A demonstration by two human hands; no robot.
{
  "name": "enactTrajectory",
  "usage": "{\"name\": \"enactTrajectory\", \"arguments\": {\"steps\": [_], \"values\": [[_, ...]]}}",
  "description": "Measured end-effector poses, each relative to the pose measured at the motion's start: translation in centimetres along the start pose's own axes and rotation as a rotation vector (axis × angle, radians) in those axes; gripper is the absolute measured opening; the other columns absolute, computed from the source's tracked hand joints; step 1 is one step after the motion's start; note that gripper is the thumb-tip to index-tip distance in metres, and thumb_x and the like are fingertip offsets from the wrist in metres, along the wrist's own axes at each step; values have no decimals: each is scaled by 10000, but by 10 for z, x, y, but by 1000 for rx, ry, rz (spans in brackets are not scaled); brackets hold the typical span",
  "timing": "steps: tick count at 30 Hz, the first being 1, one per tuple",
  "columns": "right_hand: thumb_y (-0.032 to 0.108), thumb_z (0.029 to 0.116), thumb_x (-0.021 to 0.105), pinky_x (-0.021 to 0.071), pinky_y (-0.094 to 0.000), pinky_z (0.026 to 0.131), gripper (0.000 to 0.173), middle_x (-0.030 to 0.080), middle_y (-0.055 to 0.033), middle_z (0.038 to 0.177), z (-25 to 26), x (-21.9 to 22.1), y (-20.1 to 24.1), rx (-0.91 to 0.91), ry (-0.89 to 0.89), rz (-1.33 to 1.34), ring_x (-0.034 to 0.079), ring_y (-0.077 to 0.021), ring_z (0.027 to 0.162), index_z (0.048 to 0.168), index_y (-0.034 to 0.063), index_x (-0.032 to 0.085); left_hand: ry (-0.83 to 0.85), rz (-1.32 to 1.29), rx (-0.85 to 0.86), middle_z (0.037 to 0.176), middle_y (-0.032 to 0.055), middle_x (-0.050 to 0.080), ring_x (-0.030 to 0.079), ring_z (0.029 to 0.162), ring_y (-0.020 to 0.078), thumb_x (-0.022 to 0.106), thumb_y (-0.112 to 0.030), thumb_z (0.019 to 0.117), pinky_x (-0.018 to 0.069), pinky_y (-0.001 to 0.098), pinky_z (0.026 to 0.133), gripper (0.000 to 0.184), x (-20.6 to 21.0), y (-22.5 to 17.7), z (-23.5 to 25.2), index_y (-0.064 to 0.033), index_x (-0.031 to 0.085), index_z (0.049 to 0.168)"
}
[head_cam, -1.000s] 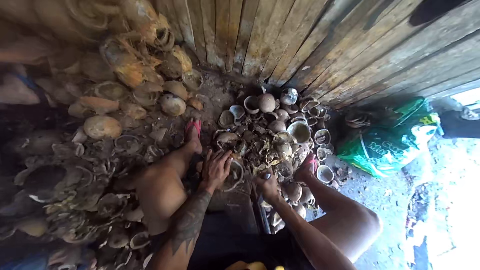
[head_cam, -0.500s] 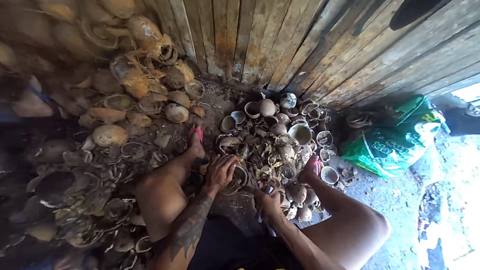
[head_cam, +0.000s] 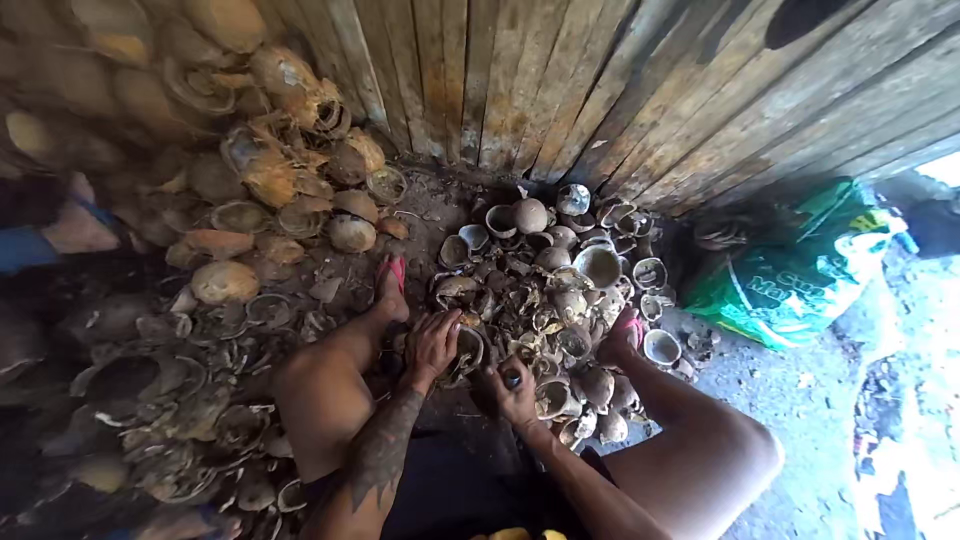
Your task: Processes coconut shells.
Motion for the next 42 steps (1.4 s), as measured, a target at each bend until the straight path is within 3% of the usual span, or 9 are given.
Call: {"name": "enactTrajectory", "arguments": {"steps": [6, 10, 14, 19, 22, 25, 28, 34, 42], "values": [[139, 933, 690, 495, -278, 609, 150, 569, -25, 713, 1, -10, 37, 294, -44, -174, 537, -81, 617, 895, 1, 644, -28, -273, -121, 1225, 77, 740, 667, 1223, 228, 600, -456, 976, 395, 511, 1176, 432, -16, -8, -9, -100, 763, 1159], [151, 949, 695, 518, -352, 666, 169, 601, -67, 784, -2, -43, 60, 508, 17, -300, 574, -140, 681, 992, -9, 658, -144, -196, -150, 1030, 77, 741, 670, 1064, 264, 600, -539, 949, 454, 515, 1035, 463, -18, -24, -33, -101, 748, 951], [122, 958, 676, 463, -302, 512, 138, 521, -32, 691, -14, -45, 59, 611, -25, -206, 493, -113, 535, 903, 21, 600, -158, -164, -230, 1021, 155, 714, 683, 1025, 312, 565, -470, 1001, 526, 493, 956, 473, -15, -28, -44, -26, 724, 1022], [182, 1010, 646, 496, -388, 574, 248, 609, -128, 817, -35, -18, 28, 973, -285, 74, 547, -195, 613, 1138, -29, 636, -236, -304, -372, 1036, 170, 749, 716, 1028, 274, 591, -302, 1025, 539, 457, 973, 346, -6, -22, -44, 1, 755, 1062], [284, 1048, 535, 431, -312, 397, 255, 490, -48, 598, -54, -4, 7, 1158, -375, 399, 446, -139, 418, 986, 38, 554, -269, -275, -372, 1017, 157, 748, 715, 1013, 262, 600, -308, 1017, 543, 453, 962, 336, -5, -22, -43, -9, 754, 1039], [193, 1029, 629, 469, -282, 445, 220, 525, -45, 638, -43, -13, 25, 898, -283, 325, 484, -113, 464, 1076, -11, 562, -289, -265, -348, 1002, 155, 743, 718, 989, 268, 608, -319, 1010, 556, 469, 937, 339, -7, -20, -48, -12, 751, 1033], [175, 769, 840, 505, -319, 612, 359, 560, -24, 743, -17, -40, 59, 513, -6, -196, 531, -112, 617, 996, 19, 609, -332, -254, -315, 974, 161, 742, 724, 955, 267, 624, -321, 998, 567, 458, 903, 339, -9, -22, -54, -6, 748, 1004], [87, 860, 809, 469, -290, 436, 307, 546, -49, 684, -2, -43, 50, 919, 90, 28, 474, -119, 460, 1019, 24, 554, -352, -230, -363, 960, 164, 737, 700, 982, 302, 601, -321, 1000, 523, 485, 946, 357, -4, -23, -53, 3, 748, 972], [201, 1010, 633, 411, -260, 375, 178, 530, -37, 595, -60, 40, 15, 1075, -433, 763, 438, -99, 404, 953, 39, 587, -398, -273, -624, 1031, 223, 726, 691, 1045, 324, 611, -223, 1014, 507, 486, 994, 309, -6, -32, -43, 59, 735, 1040]]}}
Point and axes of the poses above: each hand's wrist, its own z-axis towards the middle knuckle, its own x-axis out of the palm, y = z × x, the point moved 3 cm from there along z, towards the middle knuckle
